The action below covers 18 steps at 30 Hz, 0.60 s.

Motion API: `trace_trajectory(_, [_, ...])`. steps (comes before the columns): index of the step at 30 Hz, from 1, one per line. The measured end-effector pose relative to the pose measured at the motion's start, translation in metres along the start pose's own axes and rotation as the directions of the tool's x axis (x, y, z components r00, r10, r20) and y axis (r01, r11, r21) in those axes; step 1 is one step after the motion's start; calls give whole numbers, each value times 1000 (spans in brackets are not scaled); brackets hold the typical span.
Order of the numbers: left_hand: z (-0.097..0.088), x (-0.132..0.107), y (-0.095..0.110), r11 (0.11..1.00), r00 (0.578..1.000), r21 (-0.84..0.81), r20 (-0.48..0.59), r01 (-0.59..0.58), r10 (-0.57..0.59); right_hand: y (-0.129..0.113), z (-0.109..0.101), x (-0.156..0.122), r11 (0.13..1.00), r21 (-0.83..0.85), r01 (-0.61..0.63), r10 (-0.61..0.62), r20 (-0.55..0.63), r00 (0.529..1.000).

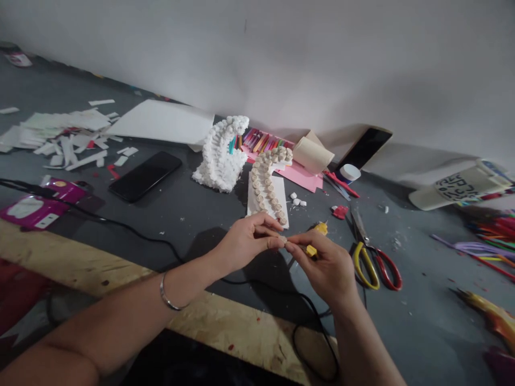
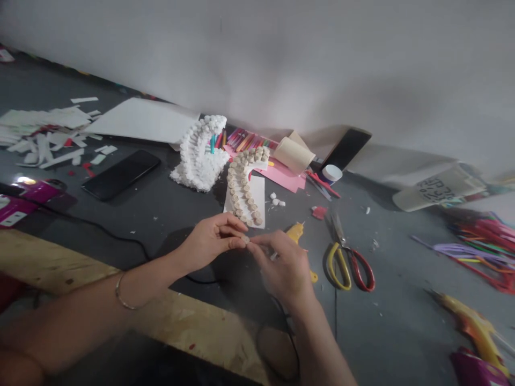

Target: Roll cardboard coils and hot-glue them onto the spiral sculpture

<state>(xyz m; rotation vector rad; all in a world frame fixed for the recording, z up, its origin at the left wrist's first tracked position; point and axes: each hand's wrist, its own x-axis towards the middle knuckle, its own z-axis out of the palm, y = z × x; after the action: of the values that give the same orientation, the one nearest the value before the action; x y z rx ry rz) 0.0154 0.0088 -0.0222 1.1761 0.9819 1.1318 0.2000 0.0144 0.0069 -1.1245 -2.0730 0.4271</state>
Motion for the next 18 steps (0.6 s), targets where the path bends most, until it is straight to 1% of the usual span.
trace_trajectory(2, [1, 1, -1, 1000, 999, 2, -34, -29, 29, -1, 2, 0, 999, 19, -38, 38, -7, 999])
trace_trajectory(4, [3, 1, -2, 999, 998, -8, -46, -49, 48, -3, 4, 0, 995, 36, -93, 94, -24, 995])
trace_trajectory(7, [6, 0, -4, 994, 1000, -103, -20, -21, 19, -4, 5, 0, 983, 73, -171, 173, -23, 985])
trace_trajectory(9, [7, 0, -5, 988, 1000, -150, 5, 20, -20, -4, 4, 1, 974, 100, -201, 201, 14, 980])
trace_trajectory(12, [6, 1, -4, 987, 997, -147, 15, 72, -70, -2, -1, 2, 964, 141, -225, 211, 111, 971])
trace_trajectory(14, [5, 2, -3, 989, 997, -131, 17, 76, -74, 0, -5, 2, 961, 150, -233, 207, 169, 964])
trace_trajectory(16, [4, 3, -2, 992, 998, -111, 18, 60, -59, 2, -7, 2, 965, 138, -224, 197, 183, 963])
trace_trajectory(18, [4, 3, -2, 995, 999, -89, 24, 48, -46, 3, -8, 1, 972, 108, -207, 189, 156, 969])
